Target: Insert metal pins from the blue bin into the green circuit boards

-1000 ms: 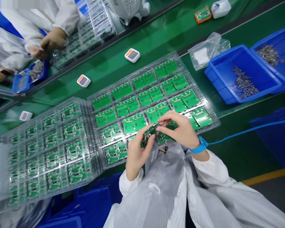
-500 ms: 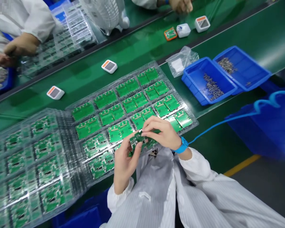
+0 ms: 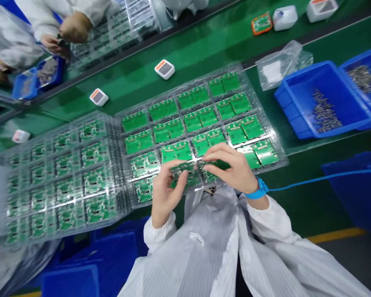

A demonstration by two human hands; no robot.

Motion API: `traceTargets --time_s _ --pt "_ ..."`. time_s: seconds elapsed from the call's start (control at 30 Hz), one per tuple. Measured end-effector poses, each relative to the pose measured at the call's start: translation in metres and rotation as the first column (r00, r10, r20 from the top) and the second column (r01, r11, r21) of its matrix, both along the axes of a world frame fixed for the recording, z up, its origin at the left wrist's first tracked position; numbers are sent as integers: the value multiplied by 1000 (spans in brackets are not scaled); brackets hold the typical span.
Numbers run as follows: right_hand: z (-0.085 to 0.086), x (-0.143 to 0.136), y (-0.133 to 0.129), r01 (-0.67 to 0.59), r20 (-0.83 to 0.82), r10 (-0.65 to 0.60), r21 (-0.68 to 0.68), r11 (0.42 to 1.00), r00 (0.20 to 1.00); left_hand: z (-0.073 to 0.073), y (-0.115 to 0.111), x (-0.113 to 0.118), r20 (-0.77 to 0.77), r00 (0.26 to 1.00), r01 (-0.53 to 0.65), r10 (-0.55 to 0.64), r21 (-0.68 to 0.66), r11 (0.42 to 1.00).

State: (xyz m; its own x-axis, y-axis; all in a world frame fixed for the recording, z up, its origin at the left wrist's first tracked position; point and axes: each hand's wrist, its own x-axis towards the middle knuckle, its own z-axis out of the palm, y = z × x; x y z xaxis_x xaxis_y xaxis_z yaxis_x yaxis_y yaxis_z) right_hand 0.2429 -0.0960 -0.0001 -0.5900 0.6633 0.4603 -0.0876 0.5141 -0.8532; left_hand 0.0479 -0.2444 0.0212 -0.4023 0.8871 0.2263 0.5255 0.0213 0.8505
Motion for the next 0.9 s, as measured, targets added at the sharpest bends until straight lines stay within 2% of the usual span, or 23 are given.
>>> traceTargets --time_s 0.1,0.2,0.37,0.57,0.77,0.9 --pt "0 0 1 15 2 -15 -59 998 1000 6 -11 -21 -63 976 -208 208 13 978" --pt "0 1 2 9 14 -8 -71 997 1000 8 -17 -33 -165 950 -275 265 -42 961" --pt "0 1 0 -66 94 71 -61 996 993 3 -20 -31 -124 977 -190 173 -141 972" --pt "2 2 2 -77 98 83 -66 995 992 3 -19 -30 -111 978 -195 175 -210 958" --pt "2 3 2 -84 89 89 -58 995 992 -1 -10 -20 167 986 42 16 -339 940" --pt "2 4 2 -69 72 75 -83 994 995 1 -14 -23 146 989 50 -2 -324 945"
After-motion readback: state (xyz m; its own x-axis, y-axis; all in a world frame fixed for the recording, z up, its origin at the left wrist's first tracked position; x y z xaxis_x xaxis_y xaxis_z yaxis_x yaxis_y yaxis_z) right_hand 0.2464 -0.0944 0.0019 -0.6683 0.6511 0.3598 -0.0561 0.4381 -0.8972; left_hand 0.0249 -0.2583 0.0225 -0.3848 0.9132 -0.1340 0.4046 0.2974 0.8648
